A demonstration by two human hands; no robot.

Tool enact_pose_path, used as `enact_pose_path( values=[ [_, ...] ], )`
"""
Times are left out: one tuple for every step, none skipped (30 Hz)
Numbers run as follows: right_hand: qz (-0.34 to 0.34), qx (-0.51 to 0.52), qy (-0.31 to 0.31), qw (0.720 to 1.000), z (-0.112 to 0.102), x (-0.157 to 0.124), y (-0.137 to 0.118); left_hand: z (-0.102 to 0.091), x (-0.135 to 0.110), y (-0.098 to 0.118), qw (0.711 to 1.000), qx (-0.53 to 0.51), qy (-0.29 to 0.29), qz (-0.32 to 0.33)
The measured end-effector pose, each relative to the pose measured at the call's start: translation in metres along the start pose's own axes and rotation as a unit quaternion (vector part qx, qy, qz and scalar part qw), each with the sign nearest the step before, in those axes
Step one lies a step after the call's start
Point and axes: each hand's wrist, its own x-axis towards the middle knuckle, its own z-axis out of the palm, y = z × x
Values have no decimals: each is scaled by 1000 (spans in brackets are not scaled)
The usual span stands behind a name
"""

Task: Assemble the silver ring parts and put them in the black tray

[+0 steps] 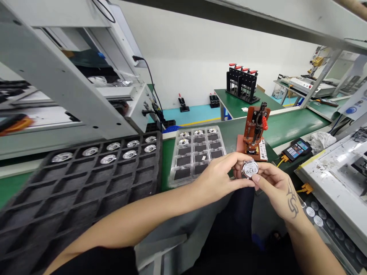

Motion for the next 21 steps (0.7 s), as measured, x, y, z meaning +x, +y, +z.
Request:
enact_pose_path(
  values=[
    [-5, -18, 6, 1000, 0, -1, -3, 1, 0, 1, 1000, -8, -3, -14],
    [-6, -35, 6, 999, -1, -2, -6, 1, 1, 3, 999, -21, -10, -29],
    [-7, -51, 3, 999, -2, -3, -9, 1, 2, 4, 998, -40, -20, -41],
    [-8, -65, -2, 998, -4, -4, -11, 1, 4, 6, 996, -61, -32, -51],
    [-10, -79, -4, 997, -7, -5, -13, 0, 6, 7, 994, -83, -44, -57],
    [-13, -91, -2, 996, -9, -5, -15, 0, 8, 8, 991, -105, -53, -63],
    [-15, -100, 2, 995, -12, -6, -16, -1, 9, 9, 987, -128, -61, -71],
    [-18, -103, 9, 994, -15, -7, -17, -1, 10, 10, 983, -152, -68, -81],
    [-19, -103, 15, 994, -17, -8, -17, 0, 11, 10, 977, -176, -75, -92],
    [-18, -100, 19, 995, -19, -9, -17, 1, 12, 10, 971, -199, -80, -103],
    [-16, -97, 21, 995, -20, -9, -16, 2, 12, 10, 966, -219, -85, -112],
    [-14, -94, 22, 995, -22, -9, -16, 3, 12, 10, 961, -235, -89, -118],
    [-12, -91, 21, 996, -23, -10, -15, 4, 12, 10, 957, -246, -91, -123],
    [-11, -88, 20, 996, -23, -10, -14, 5, 12, 10, 954, -256, -93, -127],
    [-10, -86, 18, 996, -24, -10, -14, 6, 12, 10, 951, -265, -94, -131],
    [-9, -84, 16, 996, -24, -10, -14, 6, 11, 10, 948, -273, -94, -133],
    [-8, -82, 14, 996, -24, -11, -13, 6, 11, 11, 946, -281, -93, -134],
    [-6, -81, 12, 997, -24, -12, -13, 6, 11, 11, 944, -287, -92, -133],
    [-5, -81, 12, 997, -24, -12, -13, 6, 12, 11, 943, -291, -92, -132],
    [-3, -81, 14, 997, -23, -13, -13, 6, 12, 12, 943, -294, -92, -130],
    [-2, -81, 18, 997, -23, -15, -13, 5, 12, 12, 943, -294, -92, -128]
  ],
)
